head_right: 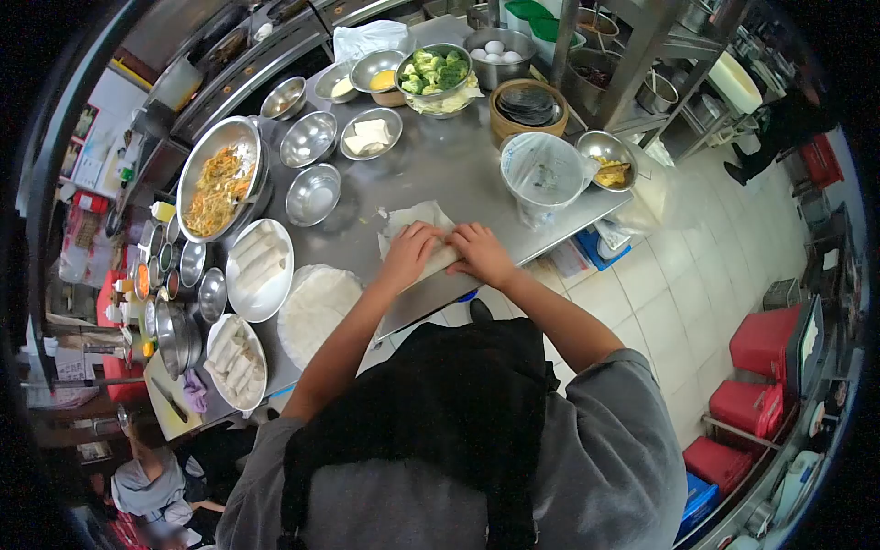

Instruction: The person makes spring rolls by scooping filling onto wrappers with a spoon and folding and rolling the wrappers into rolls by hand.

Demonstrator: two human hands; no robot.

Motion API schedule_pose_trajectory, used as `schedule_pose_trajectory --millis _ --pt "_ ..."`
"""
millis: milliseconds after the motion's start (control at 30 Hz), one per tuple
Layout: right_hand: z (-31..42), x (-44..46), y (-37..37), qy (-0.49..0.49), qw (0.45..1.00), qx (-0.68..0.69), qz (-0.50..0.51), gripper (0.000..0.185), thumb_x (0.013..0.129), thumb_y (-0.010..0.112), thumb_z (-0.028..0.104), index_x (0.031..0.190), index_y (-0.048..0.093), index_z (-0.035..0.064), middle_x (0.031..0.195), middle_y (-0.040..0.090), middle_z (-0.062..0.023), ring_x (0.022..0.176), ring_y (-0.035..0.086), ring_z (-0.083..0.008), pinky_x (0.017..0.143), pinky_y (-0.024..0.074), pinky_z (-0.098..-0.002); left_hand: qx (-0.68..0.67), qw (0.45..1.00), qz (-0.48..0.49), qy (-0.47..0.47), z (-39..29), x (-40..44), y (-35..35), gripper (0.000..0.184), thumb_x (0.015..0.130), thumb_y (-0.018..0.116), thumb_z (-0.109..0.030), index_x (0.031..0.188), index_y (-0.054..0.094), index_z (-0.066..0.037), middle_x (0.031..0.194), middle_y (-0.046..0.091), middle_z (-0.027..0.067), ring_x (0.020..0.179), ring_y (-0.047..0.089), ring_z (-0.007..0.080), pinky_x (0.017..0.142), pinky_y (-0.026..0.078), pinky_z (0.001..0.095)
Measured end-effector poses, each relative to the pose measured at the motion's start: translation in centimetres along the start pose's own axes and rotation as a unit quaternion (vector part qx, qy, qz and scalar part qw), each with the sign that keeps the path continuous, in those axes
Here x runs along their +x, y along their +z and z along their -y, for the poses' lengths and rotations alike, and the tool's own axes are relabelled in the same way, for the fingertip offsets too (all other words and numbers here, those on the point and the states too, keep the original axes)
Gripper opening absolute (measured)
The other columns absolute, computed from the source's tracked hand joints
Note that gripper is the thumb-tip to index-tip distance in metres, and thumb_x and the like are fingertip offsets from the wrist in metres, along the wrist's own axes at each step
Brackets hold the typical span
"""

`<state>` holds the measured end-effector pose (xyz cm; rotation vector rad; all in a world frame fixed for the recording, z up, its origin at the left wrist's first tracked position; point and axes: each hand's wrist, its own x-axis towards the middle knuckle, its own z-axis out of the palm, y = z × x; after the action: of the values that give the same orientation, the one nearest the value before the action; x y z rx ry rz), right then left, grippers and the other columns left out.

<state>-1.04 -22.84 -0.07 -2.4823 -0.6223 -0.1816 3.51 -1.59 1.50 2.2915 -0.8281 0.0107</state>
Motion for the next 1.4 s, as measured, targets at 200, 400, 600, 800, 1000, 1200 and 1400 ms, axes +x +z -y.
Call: schedule_pose_trajectory --millis 200,400,600,800,1000,1200,1400 --pt "-1.1 0.3 -0.1 -0.008 1.000 0.000 0.024 0.049 0.073 0.080 0.027 0.115 0.060 0.0117 0.114 0.056 -0.0073 0.112 0.053 -0.0302 0.092 0.0449 -0.0435 -0.173 0.978 0.018 -0.116 -1.3 0.0 1.9 0.037 0.084 0.077 -0.019 0.114 0.061 -0.003 0.106 0.062 0.0144 0.095 0.063 0.0298 0.085 0.052 0.0395" --pt "-2.1 1.0 0.5 -0.013 0.998 0.038 0.046 0.046 0.073 0.078 0.016 0.114 0.059 0.0084 0.115 0.056 -0.0099 0.109 0.054 -0.0332 0.093 0.0462 -0.0448 -0.044 0.995 -0.040 -0.084 -2.2 -1.4 3.3 0.050 0.072 0.086 -0.022 0.112 0.062 -0.003 0.108 0.064 0.0146 0.101 0.062 0.0331 0.089 0.050 0.0425" --pt "-0.8 0.5 -0.8 0.009 0.996 0.085 -0.004 0.048 0.072 0.078 0.015 0.116 0.061 0.0076 0.115 0.058 -0.0098 0.110 0.055 -0.0329 0.095 0.0461 -0.0429 -0.030 0.996 -0.029 -0.082 -1.7 -1.6 3.6 0.046 0.072 0.085 -0.023 0.108 0.064 -0.002 0.107 0.065 0.0140 0.103 0.062 0.0333 0.090 0.049 0.0429" --pt "-1.5 -0.4 -0.6 -0.053 0.999 -0.006 0.011 0.044 0.076 0.074 0.016 0.117 0.060 0.0088 0.114 0.058 -0.0085 0.110 0.055 -0.0310 0.092 0.0455 -0.0416 -0.028 0.995 -0.017 -0.089 -1.3 -1.7 4.3 0.046 0.070 0.085 -0.026 0.107 0.065 -0.007 0.107 0.065 0.0087 0.105 0.060 0.0315 0.092 0.046 0.0440" --pt "-1.9 -0.4 -0.1 -0.043 0.999 -0.016 0.028 0.041 0.078 0.072 0.019 0.116 0.061 0.0087 0.112 0.058 -0.0082 0.108 0.055 -0.0302 0.091 0.0456 -0.0416 0.014 0.997 -0.003 -0.081 -2.4 -1.6 3.3 0.054 0.071 0.086 -0.027 0.114 0.062 -0.004 0.112 0.062 0.0129 0.107 0.059 0.0334 0.092 0.048 0.0436" --pt "-1.8 -0.2 -0.2 -0.039 0.997 -0.051 0.046 0.042 0.077 0.073 0.022 0.116 0.062 0.0097 0.112 0.058 -0.0072 0.111 0.054 -0.0285 0.092 0.0446 -0.0416 -0.007 0.995 0.005 -0.099 -1.9 -1.4 3.8 0.051 0.070 0.085 -0.026 0.111 0.061 -0.008 0.109 0.060 0.0109 0.109 0.056 0.0325 0.094 0.046 0.0445" --pt "-0.6 -0.4 -1.4 -0.042 0.995 -0.083 0.019 0.045 0.076 0.077 0.024 0.117 0.063 0.0120 0.116 0.056 -0.0053 0.115 0.052 -0.0266 0.094 0.0424 -0.0412 0.034 0.994 -0.058 -0.087 -1.0 -5.1 2.2 0.051 0.072 0.084 -0.026 0.112 0.060 -0.008 0.110 0.060 0.0102 0.109 0.056 0.0327 0.093 0.045 0.0443"
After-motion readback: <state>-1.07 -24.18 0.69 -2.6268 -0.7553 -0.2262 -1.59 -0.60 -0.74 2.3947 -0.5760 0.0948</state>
